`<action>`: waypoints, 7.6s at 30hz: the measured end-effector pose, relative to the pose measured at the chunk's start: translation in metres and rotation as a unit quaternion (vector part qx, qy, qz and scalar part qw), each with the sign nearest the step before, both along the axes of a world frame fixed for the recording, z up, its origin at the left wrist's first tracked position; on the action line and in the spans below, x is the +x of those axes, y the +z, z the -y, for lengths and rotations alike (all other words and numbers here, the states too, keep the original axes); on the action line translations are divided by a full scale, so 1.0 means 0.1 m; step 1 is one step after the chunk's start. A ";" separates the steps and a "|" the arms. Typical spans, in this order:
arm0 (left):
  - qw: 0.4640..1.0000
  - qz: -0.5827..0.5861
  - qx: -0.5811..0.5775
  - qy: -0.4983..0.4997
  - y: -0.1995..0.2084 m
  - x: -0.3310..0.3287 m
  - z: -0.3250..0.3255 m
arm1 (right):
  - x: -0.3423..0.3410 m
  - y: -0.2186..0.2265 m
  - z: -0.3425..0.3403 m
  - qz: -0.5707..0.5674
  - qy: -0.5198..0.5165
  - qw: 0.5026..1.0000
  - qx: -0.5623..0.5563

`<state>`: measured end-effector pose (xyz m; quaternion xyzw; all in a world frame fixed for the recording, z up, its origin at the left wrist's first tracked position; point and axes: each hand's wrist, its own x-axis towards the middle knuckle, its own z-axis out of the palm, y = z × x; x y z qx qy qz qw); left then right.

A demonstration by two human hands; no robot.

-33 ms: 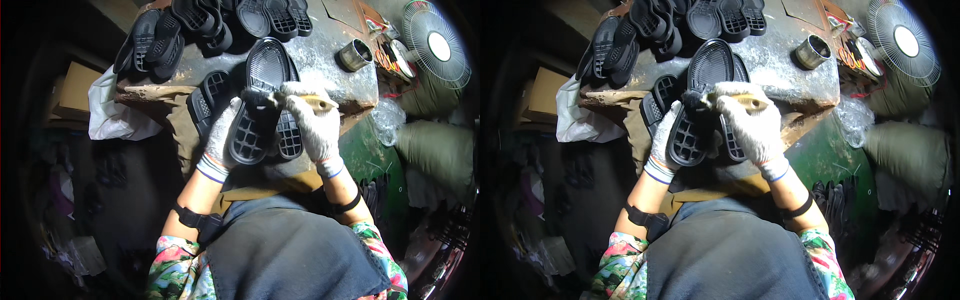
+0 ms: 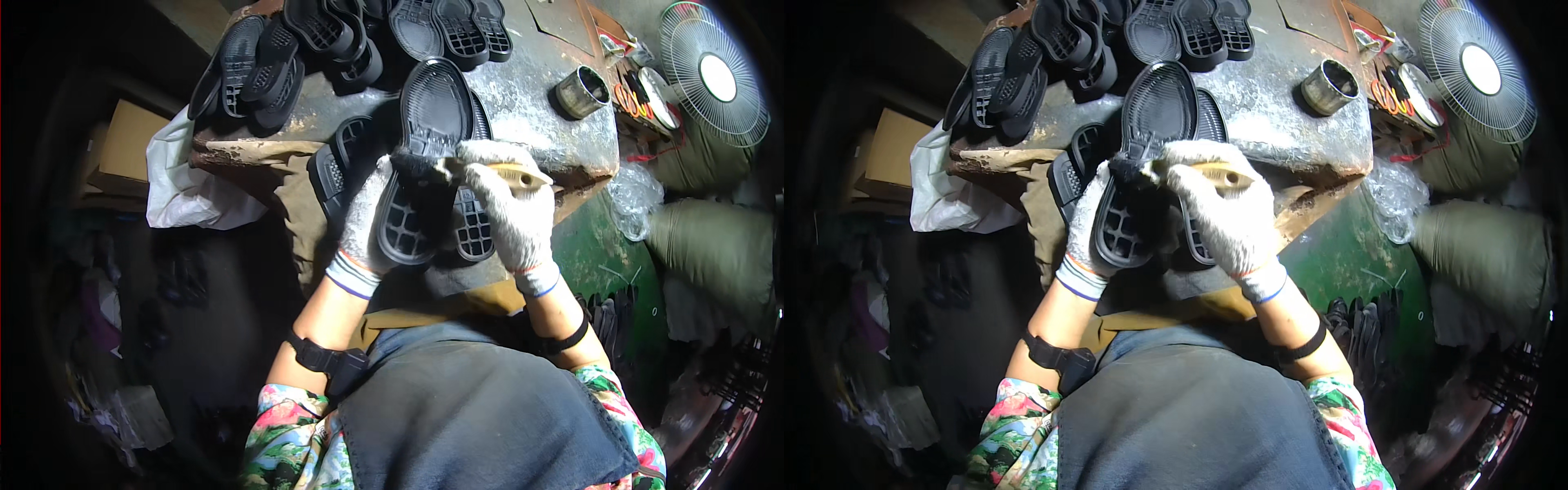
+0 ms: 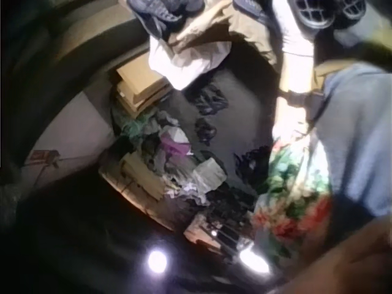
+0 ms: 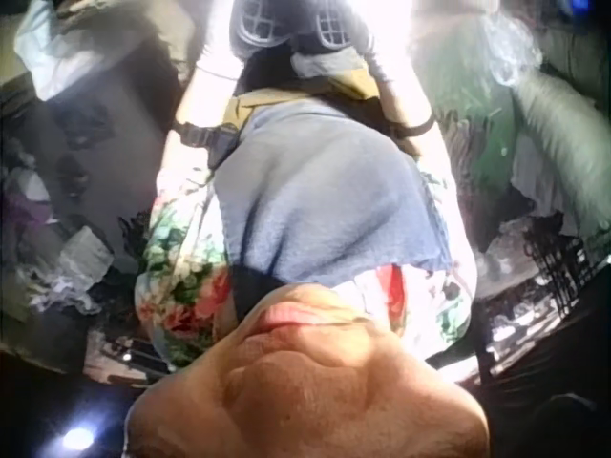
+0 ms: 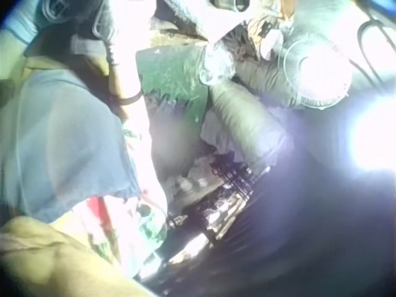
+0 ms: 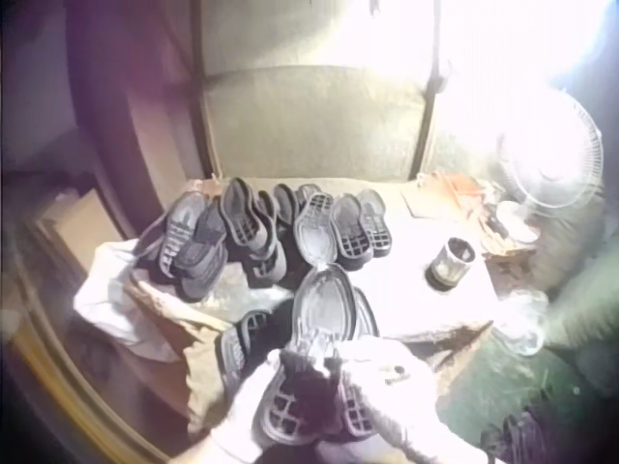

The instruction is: Applying a liquid adhesive or primer to the bottom of shoe soles using a handheld brush.

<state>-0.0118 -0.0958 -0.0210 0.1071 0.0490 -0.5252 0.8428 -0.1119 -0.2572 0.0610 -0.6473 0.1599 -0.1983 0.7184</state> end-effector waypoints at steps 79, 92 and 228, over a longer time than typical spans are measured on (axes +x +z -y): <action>0.662 0.527 0.533 0.011 -0.69 -0.44 0.53 | 0.33 0.21 2.60 0.014 -0.286 0.799 -0.529; 0.995 0.061 -0.074 0.019 0.45 0.15 0.31 | 0.34 -0.37 3.63 -0.115 -0.253 0.655 -0.703; 0.985 0.135 0.106 -0.026 0.04 -0.20 -1.13 | 0.40 0.45 0.37 0.070 -0.043 0.862 -0.501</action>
